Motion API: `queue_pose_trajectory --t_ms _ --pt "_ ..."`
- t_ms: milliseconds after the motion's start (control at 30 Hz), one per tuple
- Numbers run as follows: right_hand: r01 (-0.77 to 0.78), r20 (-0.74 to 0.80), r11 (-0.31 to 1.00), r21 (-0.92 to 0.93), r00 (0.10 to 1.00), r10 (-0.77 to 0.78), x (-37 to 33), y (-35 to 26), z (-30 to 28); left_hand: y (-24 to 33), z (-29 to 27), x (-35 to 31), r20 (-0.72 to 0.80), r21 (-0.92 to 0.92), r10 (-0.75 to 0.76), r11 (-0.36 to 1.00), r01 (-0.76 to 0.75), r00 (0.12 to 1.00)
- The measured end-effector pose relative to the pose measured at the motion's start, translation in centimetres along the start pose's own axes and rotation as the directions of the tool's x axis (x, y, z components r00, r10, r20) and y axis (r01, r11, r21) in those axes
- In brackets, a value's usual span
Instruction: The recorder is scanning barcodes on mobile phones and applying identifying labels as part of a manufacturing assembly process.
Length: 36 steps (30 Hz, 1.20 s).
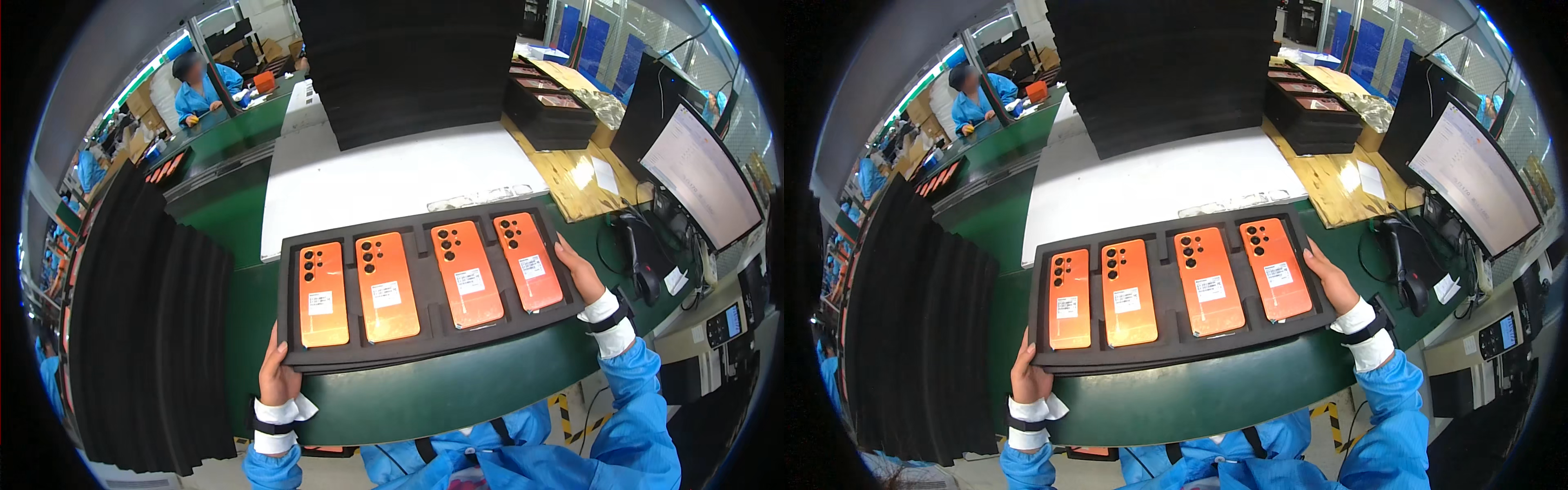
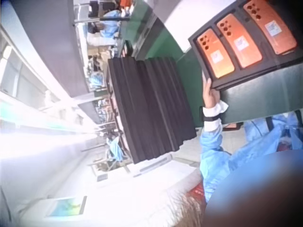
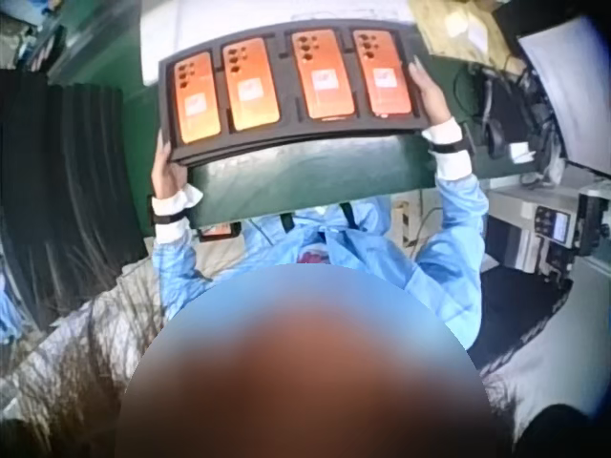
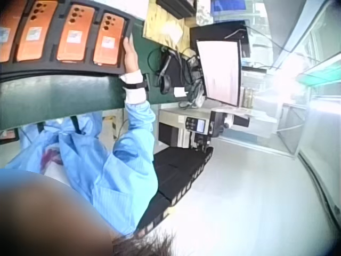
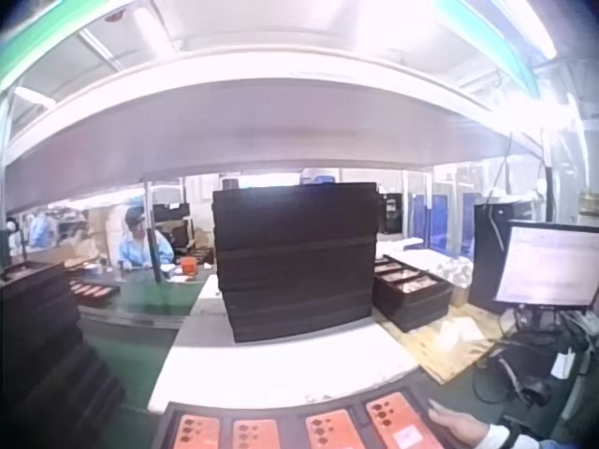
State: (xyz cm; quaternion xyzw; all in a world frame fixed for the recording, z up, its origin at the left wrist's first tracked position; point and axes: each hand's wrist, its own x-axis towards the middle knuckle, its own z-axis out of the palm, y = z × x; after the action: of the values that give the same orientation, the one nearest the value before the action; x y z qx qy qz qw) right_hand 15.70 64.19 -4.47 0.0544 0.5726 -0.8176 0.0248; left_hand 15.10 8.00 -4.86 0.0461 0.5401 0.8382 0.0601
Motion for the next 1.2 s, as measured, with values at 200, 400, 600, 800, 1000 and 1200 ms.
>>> queue_pose_trajectory --t_ms 200,400,600,800,1000,1200 --pt "0.014 0.028 0.987 0.158 0.999 -0.019 0.1 2.6 -2.7 -0.3 -0.5 5.6 -0.060 -0.065 -0.138 0.989 0.134 0.989" --pt "-0.101 -0.014 0.953 0.284 0.994 0.109 -1.1 1.5 0.1 -1.2 -1.1 4.2 -0.066 -0.124 -0.184 0.977 0.175 0.981" --pt "-0.086 0.196 0.978 0.190 0.979 0.049 3.3 5.2 6.4 3.0 -6.7 -0.9 -0.223 -0.276 -0.196 0.952 0.132 0.955" --pt "-0.133 0.153 0.985 0.108 0.981 0.115 2.2 2.6 7.8 3.2 -4.6 -2.3 -0.302 -0.165 -0.215 0.971 0.171 0.929" --pt "-0.058 -0.046 0.985 -0.161 0.998 0.052 -1.6 0.6 5.1 3.3 -4.2 0.9 -0.137 -0.128 -0.206 0.974 0.188 0.969" --pt "0.007 -0.280 0.353 -0.936 0.594 -0.754 -4.6 -6.6 -2.3 4.7 -3.6 3.2 0.065 0.160 -0.139 0.979 0.127 0.988"
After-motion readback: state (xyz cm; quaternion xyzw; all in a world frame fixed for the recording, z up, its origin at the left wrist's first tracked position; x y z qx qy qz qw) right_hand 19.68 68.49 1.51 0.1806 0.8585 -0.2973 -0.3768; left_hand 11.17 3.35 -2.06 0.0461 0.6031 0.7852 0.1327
